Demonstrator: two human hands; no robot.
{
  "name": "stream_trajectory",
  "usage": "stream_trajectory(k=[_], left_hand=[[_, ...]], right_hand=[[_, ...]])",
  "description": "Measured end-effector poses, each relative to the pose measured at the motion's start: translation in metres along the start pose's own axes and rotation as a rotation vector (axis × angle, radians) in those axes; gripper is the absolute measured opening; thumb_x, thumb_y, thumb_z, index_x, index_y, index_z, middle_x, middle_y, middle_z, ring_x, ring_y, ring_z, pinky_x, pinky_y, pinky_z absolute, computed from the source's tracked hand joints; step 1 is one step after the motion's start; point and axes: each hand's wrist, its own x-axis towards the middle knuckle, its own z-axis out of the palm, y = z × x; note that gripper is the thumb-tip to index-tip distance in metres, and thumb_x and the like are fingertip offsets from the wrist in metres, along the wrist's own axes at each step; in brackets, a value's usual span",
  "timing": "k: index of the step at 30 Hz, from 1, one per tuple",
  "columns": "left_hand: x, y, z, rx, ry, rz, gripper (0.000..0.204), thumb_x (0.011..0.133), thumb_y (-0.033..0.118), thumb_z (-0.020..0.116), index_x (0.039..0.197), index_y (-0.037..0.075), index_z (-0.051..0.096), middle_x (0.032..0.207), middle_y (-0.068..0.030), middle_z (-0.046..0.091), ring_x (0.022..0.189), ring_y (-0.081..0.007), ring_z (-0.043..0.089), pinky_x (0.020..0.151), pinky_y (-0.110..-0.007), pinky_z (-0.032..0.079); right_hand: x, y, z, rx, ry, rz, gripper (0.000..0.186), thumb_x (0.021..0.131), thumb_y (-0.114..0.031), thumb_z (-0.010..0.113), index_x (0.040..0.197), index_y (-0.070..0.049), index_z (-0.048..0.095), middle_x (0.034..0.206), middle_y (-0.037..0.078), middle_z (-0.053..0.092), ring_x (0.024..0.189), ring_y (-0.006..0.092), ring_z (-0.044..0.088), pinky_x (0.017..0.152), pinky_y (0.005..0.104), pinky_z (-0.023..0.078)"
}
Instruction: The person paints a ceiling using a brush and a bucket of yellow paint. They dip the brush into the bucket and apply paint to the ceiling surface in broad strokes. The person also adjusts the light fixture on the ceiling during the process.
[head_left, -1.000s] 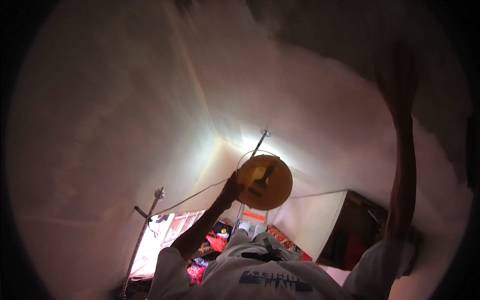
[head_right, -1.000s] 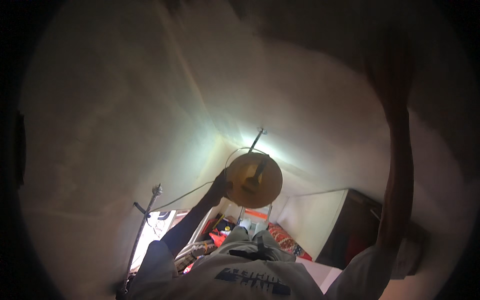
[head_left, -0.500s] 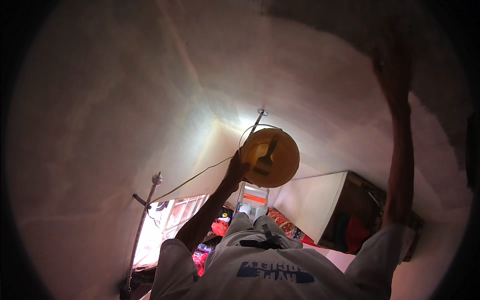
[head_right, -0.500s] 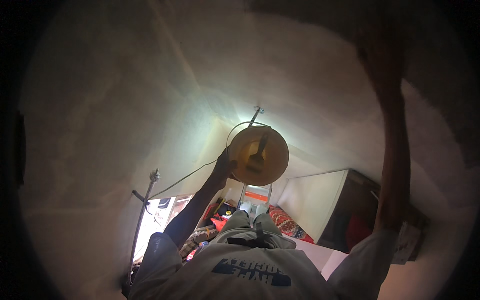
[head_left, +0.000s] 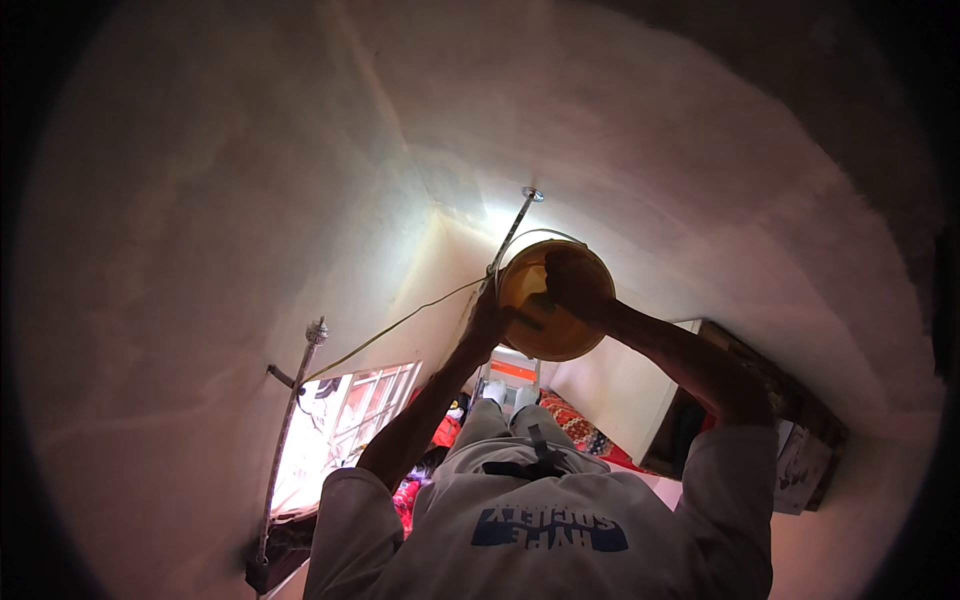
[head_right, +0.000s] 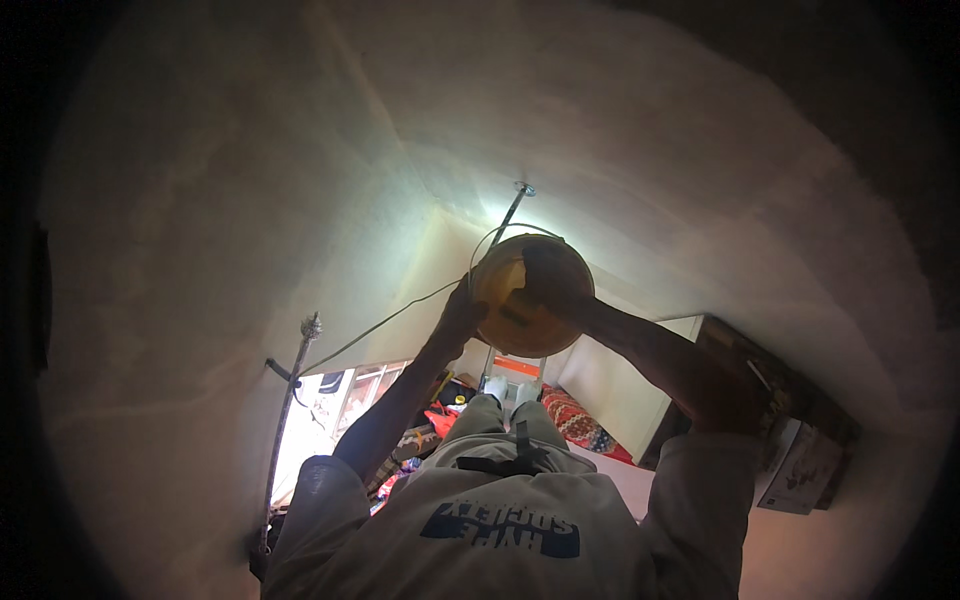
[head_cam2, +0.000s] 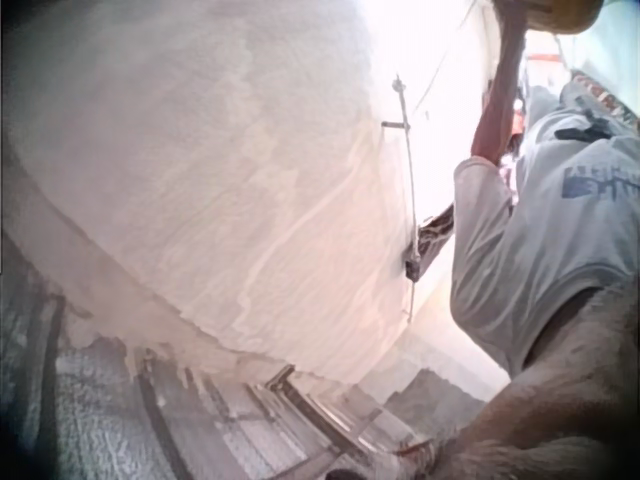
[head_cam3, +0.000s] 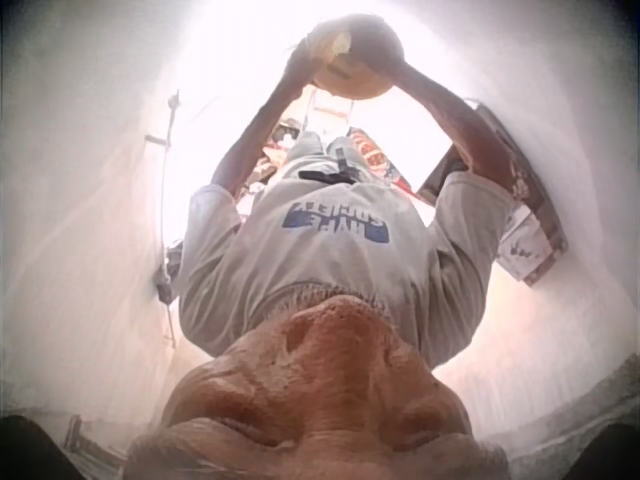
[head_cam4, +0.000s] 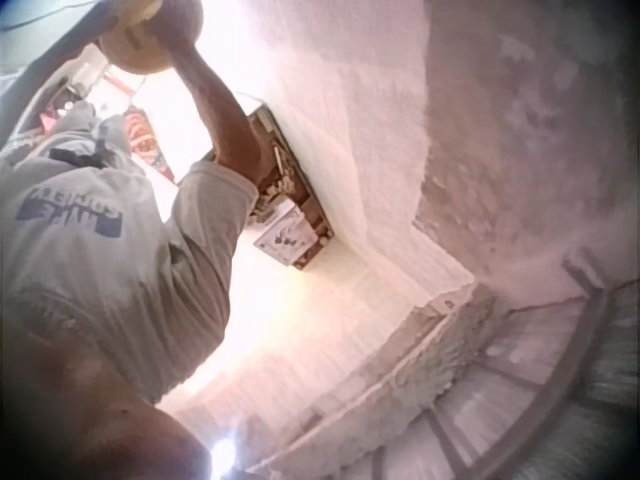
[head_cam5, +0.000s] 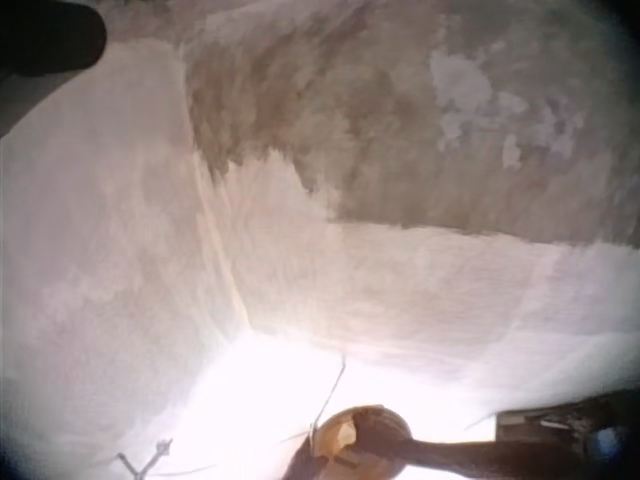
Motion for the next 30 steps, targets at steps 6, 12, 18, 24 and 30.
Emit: stream_trajectory(k=[6,12,18,24,30], left_hand=[[0.012,-0.027,-0.012,0.150,0.056,0.106,0.082,0.075,0.034,0.074,0.144,0.010,0.037,0.126,-0.0081,0.055,0.110,-0.0200,0.055,0.080,-0.035,0.057],[-0.002,0.017,0.012,0.092,0.131,-0.081,0.063,0.077,0.004,0.056,0.139,0.009,0.042,0.124,-0.0172,0.056,0.112,-0.0315,0.059,0.092,-0.043,0.051],[0.002,-0.003,0.006,0.125,0.125,-0.011,0.065,0.077,0.003,0.055,0.140,0.010,0.041,0.124,-0.0178,0.057,0.107,-0.0310,0.061,0.078,-0.040,0.058],[0.012,-0.028,-0.008,0.104,0.078,0.035,0.077,0.075,0.028,0.071,0.142,0.010,0.039,0.119,-0.0077,0.055,0.104,-0.0185,0.056,0.074,-0.034,0.058],[0.017,-0.036,-0.014,0.043,0.039,0.044,0.084,0.074,0.036,0.076,0.143,0.011,0.035,0.119,-0.0081,0.054,0.104,-0.0224,0.059,0.064,-0.039,0.062]], right_hand=[[0.014,-0.014,-0.033,-0.352,-0.180,-0.355,0.021,0.082,-0.027,0.065,0.095,-0.011,0.069,0.084,0.007,0.067,0.078,0.0229,0.065,0.075,0.0393,0.053],[0.024,-0.035,-0.040,-0.008,-0.479,-0.095,0.029,0.081,-0.038,0.067,0.097,-0.013,0.070,0.090,0.009,0.069,0.085,0.0260,0.066,0.079,0.0412,0.051],[0.002,0.002,0.020,0.221,-0.348,-0.141,0.032,0.088,-0.038,0.062,0.093,-0.008,0.070,0.088,0.011,0.070,0.081,0.0252,0.065,0.075,0.0410,0.050],[0.021,-0.050,-0.067,0.162,-0.563,0.082,0.035,0.087,-0.040,0.064,0.090,-0.006,0.070,0.088,0.013,0.069,0.081,0.0248,0.065,0.075,0.0400,0.049],[-0.004,-0.053,-0.102,0.394,-0.272,-0.096,0.023,0.084,-0.027,0.070,0.100,-0.011,0.071,0.097,0.010,0.068,0.091,0.0247,0.065,0.080,0.0367,0.052]])
